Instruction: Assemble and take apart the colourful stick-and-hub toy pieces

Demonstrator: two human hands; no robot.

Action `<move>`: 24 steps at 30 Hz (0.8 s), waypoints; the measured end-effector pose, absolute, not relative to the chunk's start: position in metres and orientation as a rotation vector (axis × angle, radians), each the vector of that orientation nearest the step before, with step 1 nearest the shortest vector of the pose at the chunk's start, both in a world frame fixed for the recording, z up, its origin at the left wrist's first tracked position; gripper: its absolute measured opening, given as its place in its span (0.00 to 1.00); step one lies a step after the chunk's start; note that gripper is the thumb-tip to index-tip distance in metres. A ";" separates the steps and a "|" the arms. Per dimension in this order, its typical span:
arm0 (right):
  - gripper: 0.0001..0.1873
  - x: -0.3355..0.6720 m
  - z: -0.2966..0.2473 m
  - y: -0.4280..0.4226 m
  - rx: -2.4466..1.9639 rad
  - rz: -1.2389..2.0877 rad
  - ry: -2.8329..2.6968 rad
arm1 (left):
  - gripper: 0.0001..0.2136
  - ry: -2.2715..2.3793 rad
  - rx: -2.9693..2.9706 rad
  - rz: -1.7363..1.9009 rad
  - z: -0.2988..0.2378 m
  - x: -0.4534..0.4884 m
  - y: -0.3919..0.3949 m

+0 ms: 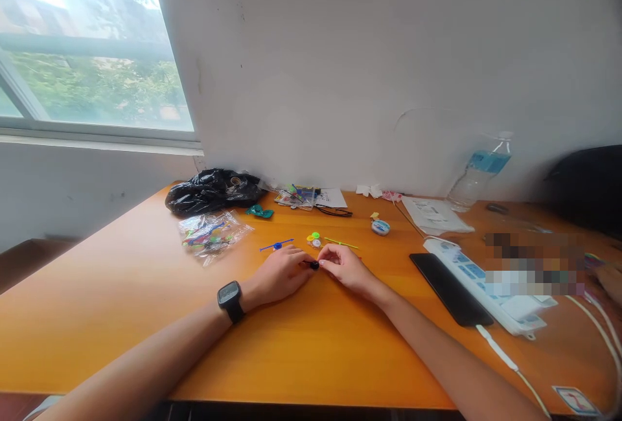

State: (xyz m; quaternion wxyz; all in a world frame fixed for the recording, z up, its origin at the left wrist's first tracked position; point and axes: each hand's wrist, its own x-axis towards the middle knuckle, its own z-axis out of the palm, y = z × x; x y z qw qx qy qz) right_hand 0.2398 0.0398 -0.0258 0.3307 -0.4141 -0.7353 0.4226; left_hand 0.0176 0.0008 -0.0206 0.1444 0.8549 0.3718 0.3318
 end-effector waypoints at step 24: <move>0.06 0.230 -0.028 0.034 -1.111 0.953 -1.944 | 0.05 1.222 2.675 0.847 -0.011 0.022 -0.005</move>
